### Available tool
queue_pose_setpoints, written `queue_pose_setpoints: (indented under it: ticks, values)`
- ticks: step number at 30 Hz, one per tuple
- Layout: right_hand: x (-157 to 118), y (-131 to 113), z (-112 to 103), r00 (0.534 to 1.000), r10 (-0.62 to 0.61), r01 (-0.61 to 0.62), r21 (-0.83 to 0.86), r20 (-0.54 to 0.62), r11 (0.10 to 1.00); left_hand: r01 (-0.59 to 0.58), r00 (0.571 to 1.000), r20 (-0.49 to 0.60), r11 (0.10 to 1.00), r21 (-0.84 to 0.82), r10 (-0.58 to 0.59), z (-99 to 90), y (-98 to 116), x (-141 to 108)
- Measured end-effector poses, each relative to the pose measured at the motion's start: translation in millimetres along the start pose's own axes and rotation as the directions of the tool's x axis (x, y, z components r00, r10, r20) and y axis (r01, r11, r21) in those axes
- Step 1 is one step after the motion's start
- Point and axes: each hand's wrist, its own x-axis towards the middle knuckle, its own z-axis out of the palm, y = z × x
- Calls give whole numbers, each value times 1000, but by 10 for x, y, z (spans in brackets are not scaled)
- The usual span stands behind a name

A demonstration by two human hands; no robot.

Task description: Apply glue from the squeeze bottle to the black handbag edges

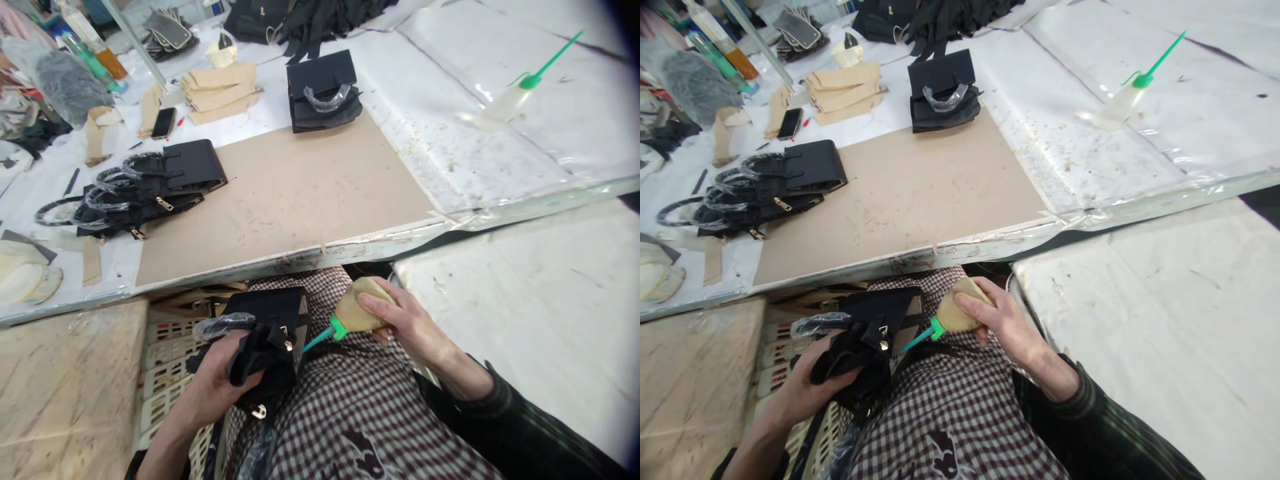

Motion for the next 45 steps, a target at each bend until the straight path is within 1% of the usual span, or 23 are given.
queue_pose_setpoints:
  ticks: [4, 7, 9, 12, 15, 20, 22, 26, 28, 32, 36, 41, 45]
  values:
    - [-47, -14, 73, 999, -26, 24, 39, 36, 999, 71, 997, -6, 997, 14, -71, 0, -61, -64]
    - [-88, -19, 131, 998, -6, 5, 24, 60, 1000, 133, 991, 28, 991, -2, -133, -2, -63, -71]
    - [-110, -22, 157, 997, 4, -4, 7, 76, 1000, 147, 988, 40, 989, -16, -146, -4, -59, -65]
    - [-120, -27, 156, 994, 16, -17, 7, 105, 1000, 126, 992, 28, 992, -17, -125, -9, -66, -63]
    - [-95, -32, 106, 993, 19, -17, -20, 119, 1000, 94, 995, 29, 996, 11, -94, -12, -70, -62]
    - [-15, -37, 21, 999, 7, 0, -133, 53, 991, 29, 999, 25, 999, 19, -29, -3, -39, -31]
    - [9, -39, 17, 999, 14, -10, -123, 34, 992, 13, 1000, 14, 1000, 15, -13, 2, -32, -21]
    - [22, -50, 49, 1000, 16, -15, -33, 16, 999, 11, 1000, -4, 1000, 23, -11, 1, -39, -14]
    - [11, -55, 70, 1000, 6, -5, -51, 29, 999, 6, 1000, -3, 1000, 21, -6, -2, -35, -7]
    - [-15, -55, 86, 995, 8, 7, -150, 98, 989, -21, 1000, 7, 1000, -9, 21, -3, 10, 15]
    - [-6, -21, 50, 999, 14, -4, -244, 40, 970, -20, 1000, 22, 999, -27, 21, 7, 45, 21]
    - [58, 69, 7, 999, -2, -9, -351, -32, 936, -17, 1000, 11, 1000, -8, 17, 32, 27, 17]
    - [118, 148, -1, 997, -27, -1, -399, -66, 917, -28, 1000, 5, 1000, -5, 28, 34, 38, 27]
